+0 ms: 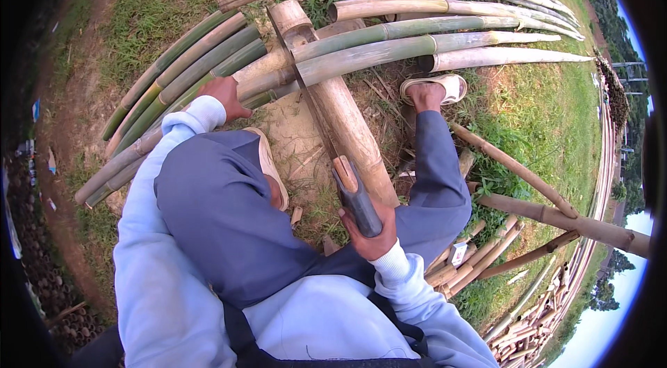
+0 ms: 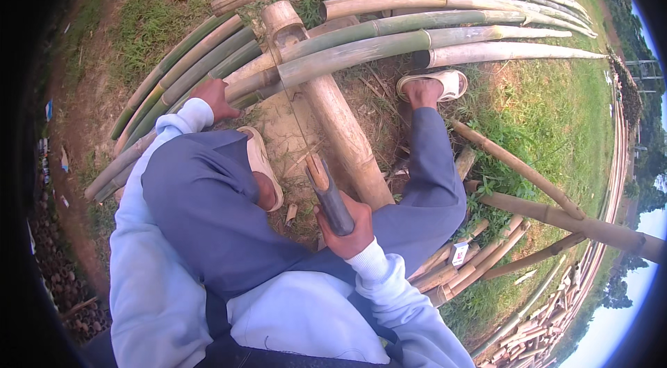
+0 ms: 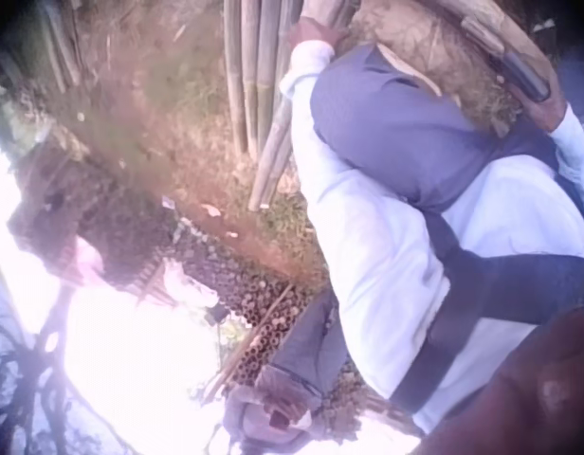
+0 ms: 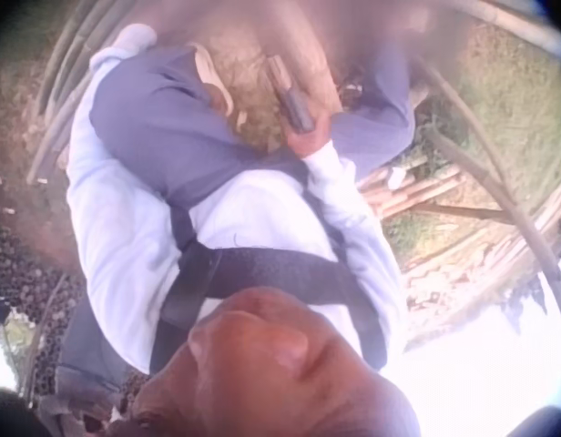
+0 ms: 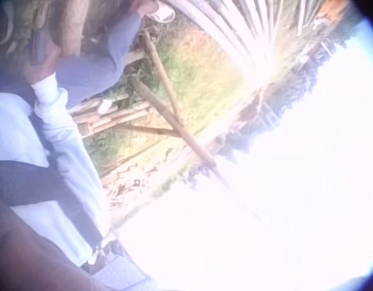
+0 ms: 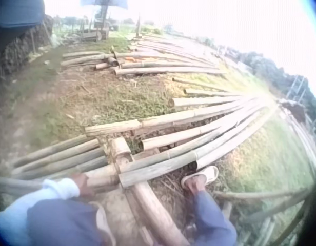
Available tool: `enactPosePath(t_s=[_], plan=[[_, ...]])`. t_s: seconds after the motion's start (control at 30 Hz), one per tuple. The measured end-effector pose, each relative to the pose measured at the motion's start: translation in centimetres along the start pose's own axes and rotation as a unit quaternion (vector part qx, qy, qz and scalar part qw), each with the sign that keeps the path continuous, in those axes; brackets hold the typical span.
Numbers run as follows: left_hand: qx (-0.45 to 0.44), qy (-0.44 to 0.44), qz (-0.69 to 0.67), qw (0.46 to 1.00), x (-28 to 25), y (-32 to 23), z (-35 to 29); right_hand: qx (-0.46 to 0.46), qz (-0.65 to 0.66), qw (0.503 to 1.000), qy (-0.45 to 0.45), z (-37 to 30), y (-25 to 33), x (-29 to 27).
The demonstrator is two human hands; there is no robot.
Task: The person uses a machete to cut bamboo poles into shorter sections. They repeatedly position each pole on a wooden support, strike it with the machete, and move the cut pieces aside.
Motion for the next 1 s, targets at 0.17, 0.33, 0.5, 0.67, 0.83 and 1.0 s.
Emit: enactPosePath(t_s=[0.17, 0.33, 0.5, 0.67, 0.83, 1.0], plan=[[-0.030, 0.038, 0.004, 0.999, -0.1, 0.5, -0.7, 0.096, -0.034, 0.993, 0.052, -7.3, 2.1, -4.3], [-0.003, -0.018, -0.012, 1.000, -0.2, -0.7, 0.5, 0.025, 0.017, 0.999, 0.017, 4.9, 0.2, 0.7], [-0.012, -0.004, 0.010, 1.000, -0.9, 1.1, 0.1, 0.034, -0.010, 0.998, 0.045, -1.1, 0.5, -0.5], [-0.029, 0.029, -0.002, 0.999, -0.2, 0.0, -0.2, 0.066, -0.046, 0.996, 0.039, -6.1, 1.3, -3.6], [-0.018, 0.008, -0.003, 1.000, -0.1, -0.2, 0.1, 0.012, -0.008, 1.000, 0.000, 4.9, 1.8, 0.0], [-0.037, 0.033, 0.006, 0.999, -0.5, 0.9, 0.0, 0.064, -0.031, 0.997, 0.041, -4.1, 0.3, -2.7]])
Point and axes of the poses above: each hand's wrist, its own z-axis towards the middle knuckle, its own x-axis out of the palm, y = z × x, the point moved 10 cm from there along z, towards the middle knuckle, and after that the axes turned 6 degrees about -z, right-handed, at the moved point
